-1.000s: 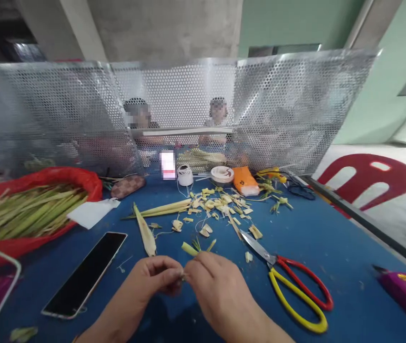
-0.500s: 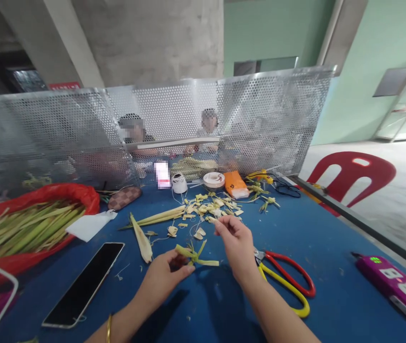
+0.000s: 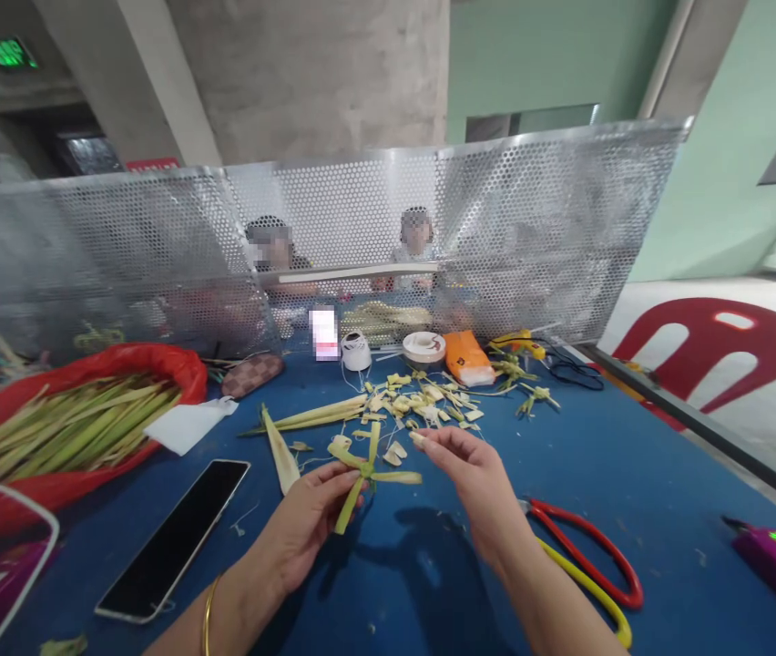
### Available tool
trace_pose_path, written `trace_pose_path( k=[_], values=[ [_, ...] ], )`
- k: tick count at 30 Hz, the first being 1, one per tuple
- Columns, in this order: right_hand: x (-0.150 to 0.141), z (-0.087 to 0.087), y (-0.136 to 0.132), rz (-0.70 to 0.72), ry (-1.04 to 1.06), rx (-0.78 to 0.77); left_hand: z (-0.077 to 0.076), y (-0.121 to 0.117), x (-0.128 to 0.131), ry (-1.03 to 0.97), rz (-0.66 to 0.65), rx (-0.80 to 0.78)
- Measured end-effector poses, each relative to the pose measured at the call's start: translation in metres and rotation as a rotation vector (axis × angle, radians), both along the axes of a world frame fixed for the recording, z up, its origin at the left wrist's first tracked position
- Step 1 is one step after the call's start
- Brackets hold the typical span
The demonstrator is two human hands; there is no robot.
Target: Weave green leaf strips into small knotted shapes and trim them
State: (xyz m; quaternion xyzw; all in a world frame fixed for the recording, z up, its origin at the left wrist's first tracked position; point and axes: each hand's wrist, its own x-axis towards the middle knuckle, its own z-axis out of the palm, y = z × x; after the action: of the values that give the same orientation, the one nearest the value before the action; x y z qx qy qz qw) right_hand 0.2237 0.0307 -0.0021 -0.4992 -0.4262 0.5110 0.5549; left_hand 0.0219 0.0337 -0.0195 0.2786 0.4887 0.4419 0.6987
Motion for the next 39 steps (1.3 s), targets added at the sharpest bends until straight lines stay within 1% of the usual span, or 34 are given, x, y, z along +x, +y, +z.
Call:
trace_pose_path(
  k=[4,6,10,14,20,26,30,32,34,37,39],
  values=[
    [-0.004,0.008,-0.01,0.242,-0.02,-0.045,0.003,-0.004,-0.001,-0.056,0.027,0.016],
    [-0.006,0.009,-0.012,0.272,-0.071,-0.059,0.003,-0.004,-0.002,-0.067,0.03,0.01],
    [-0.011,0.001,-0.011,0.263,-0.182,-0.065,0.002,-0.005,-0.003,-0.077,0.02,-0.003],
    [-0.014,-0.006,-0.009,0.237,-0.196,-0.041,0.004,-0.007,-0.002,-0.068,-0.014,-0.007],
    [-0.016,-0.003,-0.01,0.23,-0.223,0.003,0.009,-0.009,-0.002,-0.047,-0.031,-0.027],
    [-0.016,-0.004,-0.012,0.276,-0.243,0.057,0.007,-0.01,-0.001,-0.026,-0.042,-0.056],
    [-0.013,-0.006,-0.01,0.198,-0.239,0.073,0.008,-0.01,0.001,-0.022,0.008,-0.046],
    [-0.012,-0.006,-0.01,0.16,-0.201,0.067,0.009,-0.01,0.001,-0.011,0.027,-0.027],
    [-0.013,-0.007,-0.01,0.165,-0.171,0.044,0.008,-0.011,0.001,0.001,0.032,-0.004],
    [-0.016,-0.01,-0.011,0.192,-0.165,0.009,0.007,-0.012,0.001,0.013,0.015,0.018],
    [-0.018,-0.012,-0.011,0.184,-0.172,0.005,0.005,-0.012,0.001,0.009,-0.014,0.021]
  ],
)
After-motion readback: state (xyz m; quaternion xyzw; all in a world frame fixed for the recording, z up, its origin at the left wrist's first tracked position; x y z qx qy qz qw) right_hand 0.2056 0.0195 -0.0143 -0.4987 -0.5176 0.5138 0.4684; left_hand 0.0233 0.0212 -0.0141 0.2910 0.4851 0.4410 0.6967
